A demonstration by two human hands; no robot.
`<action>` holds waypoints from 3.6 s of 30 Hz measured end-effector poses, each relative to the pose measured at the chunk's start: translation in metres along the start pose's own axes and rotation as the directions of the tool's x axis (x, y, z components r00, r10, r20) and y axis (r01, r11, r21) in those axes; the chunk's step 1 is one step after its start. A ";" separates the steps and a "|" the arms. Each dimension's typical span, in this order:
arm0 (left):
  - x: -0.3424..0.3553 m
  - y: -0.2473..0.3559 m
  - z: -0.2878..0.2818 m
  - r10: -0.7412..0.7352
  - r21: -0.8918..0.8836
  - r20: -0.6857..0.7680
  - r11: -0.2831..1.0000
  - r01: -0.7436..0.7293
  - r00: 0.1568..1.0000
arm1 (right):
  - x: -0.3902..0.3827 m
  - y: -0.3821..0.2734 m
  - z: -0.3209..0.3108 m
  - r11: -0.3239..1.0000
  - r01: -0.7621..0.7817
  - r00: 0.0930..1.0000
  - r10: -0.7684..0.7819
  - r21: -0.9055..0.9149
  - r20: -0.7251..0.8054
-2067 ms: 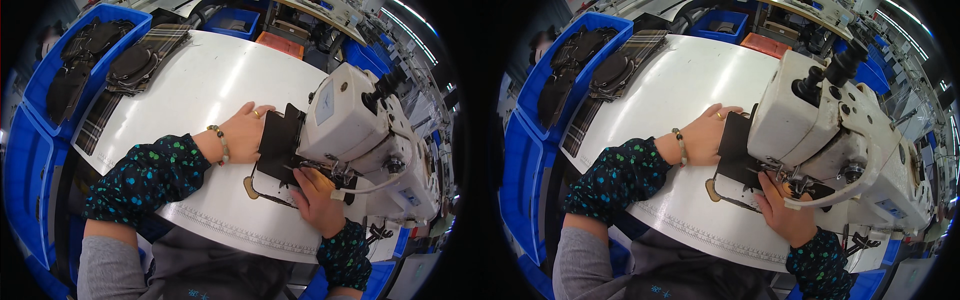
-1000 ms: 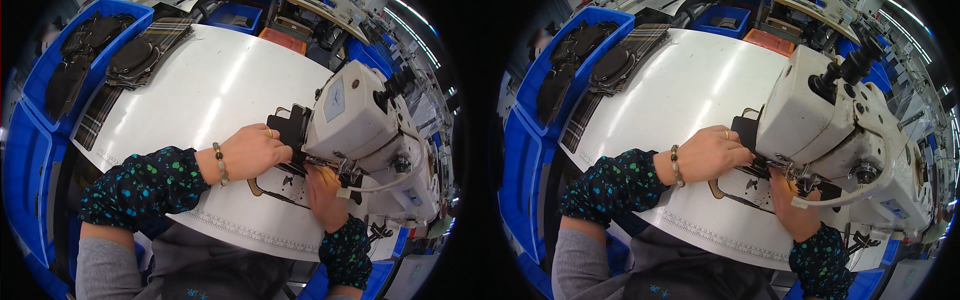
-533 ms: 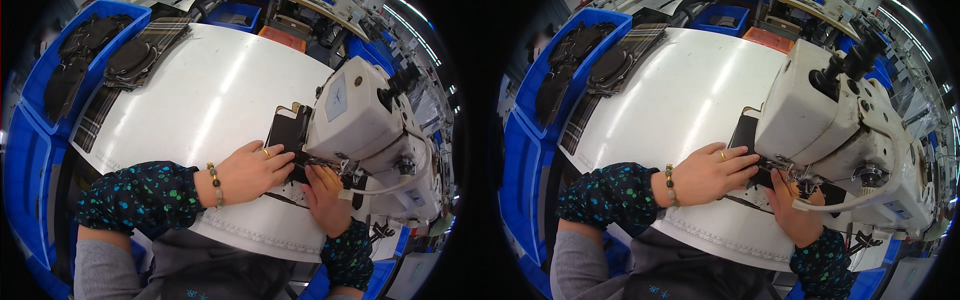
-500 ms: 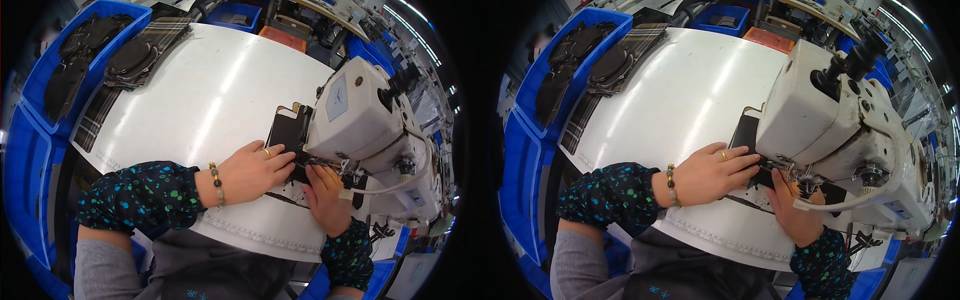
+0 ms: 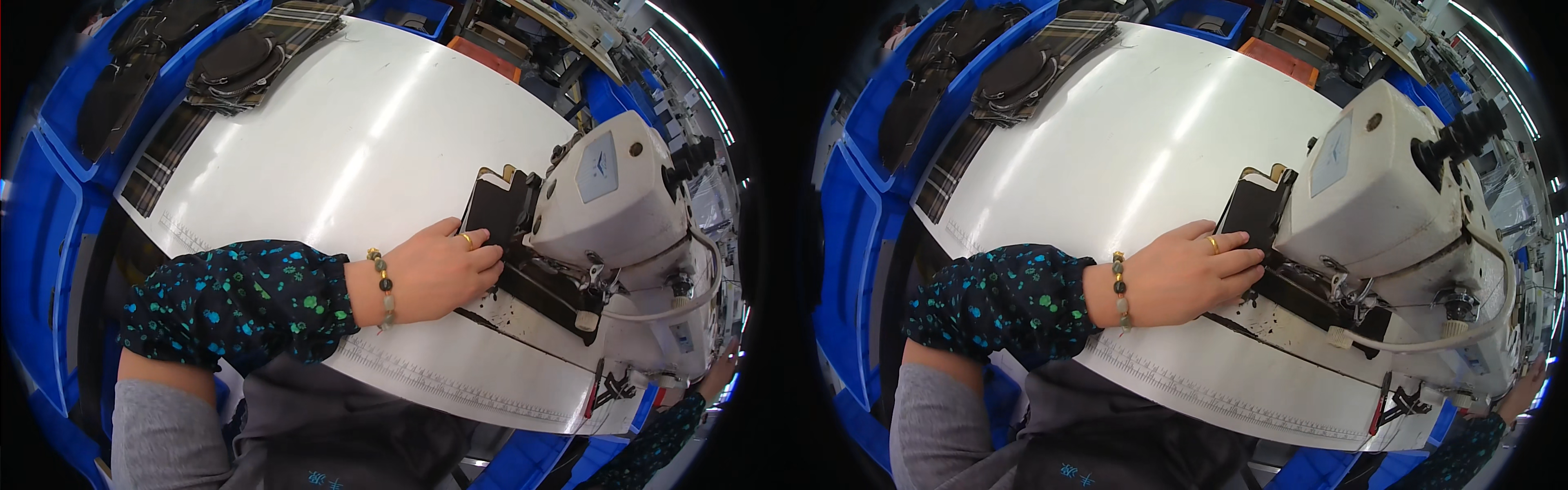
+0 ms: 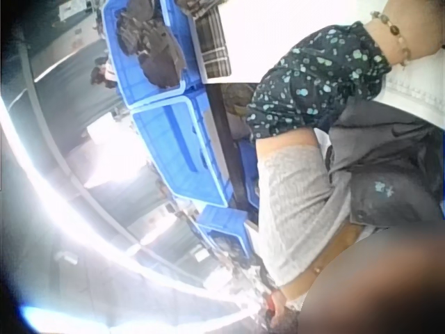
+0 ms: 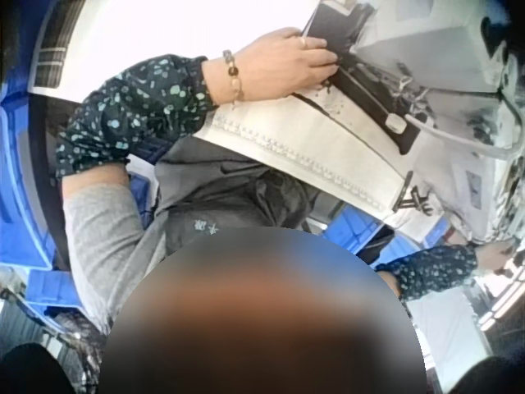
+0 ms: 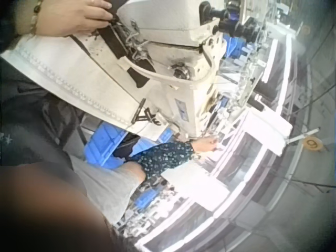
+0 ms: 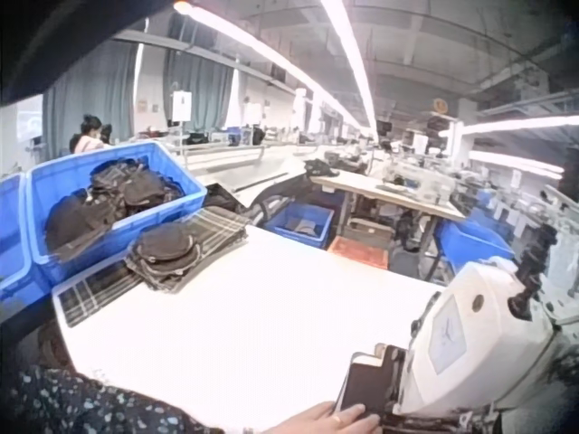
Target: Sewing pieces of leather or fabric using an industrial sewing machine.
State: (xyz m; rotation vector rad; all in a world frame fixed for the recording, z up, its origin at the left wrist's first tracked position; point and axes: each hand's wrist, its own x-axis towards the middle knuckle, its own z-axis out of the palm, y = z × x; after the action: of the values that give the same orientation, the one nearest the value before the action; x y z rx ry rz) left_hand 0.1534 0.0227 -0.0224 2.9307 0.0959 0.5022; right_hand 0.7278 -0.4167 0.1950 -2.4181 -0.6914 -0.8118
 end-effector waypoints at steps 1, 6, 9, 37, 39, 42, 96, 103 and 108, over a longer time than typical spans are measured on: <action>0.000 0.000 0.000 -0.005 -0.001 -0.003 1.000 0.005 1.000 | 0.015 0.031 0.003 0.991 -0.120 0.975 0.129 -0.060 0.178; 0.001 0.001 0.003 0.015 0.021 0.019 1.000 -0.016 1.000 | -0.079 0.096 0.025 0.800 -0.217 0.962 0.272 0.560 -0.016; 0.002 0.002 0.005 0.023 0.027 0.001 0.999 -0.023 1.000 | -0.140 0.071 0.050 0.836 -0.241 0.949 0.309 0.493 -0.060; 0.002 0.000 0.006 0.020 0.041 -0.059 0.999 -0.018 0.998 | -0.165 -0.070 0.057 0.733 -0.229 0.912 0.391 0.640 -0.121; 0.003 0.001 0.006 0.012 0.053 -0.019 0.999 -0.011 1.000 | -0.172 -0.084 0.061 0.806 -0.197 0.932 0.331 0.558 -0.150; 0.003 0.002 0.006 0.014 0.062 -0.033 0.998 -0.012 0.999 | -0.176 -0.093 0.065 0.625 -0.277 0.877 0.475 0.730 -0.074; 0.013 0.003 -0.018 -0.005 -0.008 -0.029 1.000 0.005 1.000 | -0.318 -0.391 0.159 0.573 0.508 0.646 -0.747 0.644 0.155; 0.015 0.001 -0.018 -0.027 -0.013 -0.027 1.000 0.027 0.999 | -0.316 -0.393 0.160 0.573 0.498 0.641 -0.749 0.651 0.168; 0.015 0.002 -0.018 -0.037 -0.013 -0.022 0.999 0.037 0.999 | -0.316 -0.393 0.161 0.587 0.482 0.651 -0.737 0.650 0.182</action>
State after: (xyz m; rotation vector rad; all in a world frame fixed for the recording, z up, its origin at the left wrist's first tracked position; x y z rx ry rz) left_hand 0.1616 0.0250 -0.0001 2.9060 0.1496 0.5280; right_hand 0.3387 -0.1228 -0.0108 -1.7771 -1.7801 -0.1961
